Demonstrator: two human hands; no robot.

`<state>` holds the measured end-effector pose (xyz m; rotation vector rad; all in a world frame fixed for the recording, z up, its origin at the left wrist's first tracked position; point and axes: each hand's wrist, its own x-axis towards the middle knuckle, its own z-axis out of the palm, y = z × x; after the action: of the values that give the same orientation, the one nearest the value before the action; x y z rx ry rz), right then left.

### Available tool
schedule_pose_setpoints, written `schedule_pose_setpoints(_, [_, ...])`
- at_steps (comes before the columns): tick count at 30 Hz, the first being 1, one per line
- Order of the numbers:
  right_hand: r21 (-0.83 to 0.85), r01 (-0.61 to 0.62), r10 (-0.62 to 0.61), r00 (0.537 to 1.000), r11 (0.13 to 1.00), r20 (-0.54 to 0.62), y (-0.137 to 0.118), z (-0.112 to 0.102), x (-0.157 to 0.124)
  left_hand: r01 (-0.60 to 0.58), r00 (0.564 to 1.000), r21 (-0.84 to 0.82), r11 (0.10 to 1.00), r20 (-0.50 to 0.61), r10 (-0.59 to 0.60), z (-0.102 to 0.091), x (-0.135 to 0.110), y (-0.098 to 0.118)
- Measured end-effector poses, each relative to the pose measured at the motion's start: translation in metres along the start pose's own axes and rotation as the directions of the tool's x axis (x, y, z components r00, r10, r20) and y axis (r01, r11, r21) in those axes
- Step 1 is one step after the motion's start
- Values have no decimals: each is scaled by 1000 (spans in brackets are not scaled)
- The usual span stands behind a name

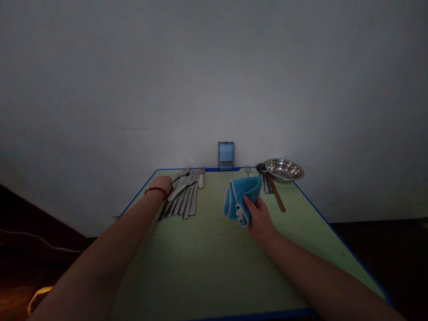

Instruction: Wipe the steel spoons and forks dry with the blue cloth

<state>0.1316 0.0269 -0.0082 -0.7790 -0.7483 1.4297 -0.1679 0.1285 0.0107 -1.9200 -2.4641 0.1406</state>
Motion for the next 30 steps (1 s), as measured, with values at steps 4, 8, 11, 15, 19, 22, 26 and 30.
schedule_pose_setpoints(4, [-9,-12,12,1000,1000,-7,0,0,1,8,1000,29,1000,3,-8,-1,-2,2])
schedule_pose_setpoints(8, [11,-14,15,1000,1000,-2,0,0,0,16,1000,46,999,2,-16,-1,-1,2])
schedule_pose_setpoints(11, [20,-19,19,1000,1000,-7,0,0,0,19,1000,41,999,-3,-19,0,0,1])
schedule_pose_setpoints(15, [12,-22,22,1000,1000,-13,0,0,0,22,1000,-6,1000,-20,-23,1,3,-4])
schedule_pose_setpoints(19, [10,-18,18,1000,1000,-9,0,-1,1,48,996,-110,993,-65,-56,-2,4,-11])
schedule_pose_setpoints(22, [11,-27,27,1000,1000,6,1,-2,2,65,991,-226,972,-99,-89,-12,3,-15])
schedule_pose_setpoints(26, [17,-32,32,999,999,-1,2,-3,2,47,989,-442,896,-105,-103,-30,-6,-12])
schedule_pose_setpoints(30, [23,-25,25,1000,999,1,3,-3,3,11,998,-706,708,-38,-53,-42,-24,2])
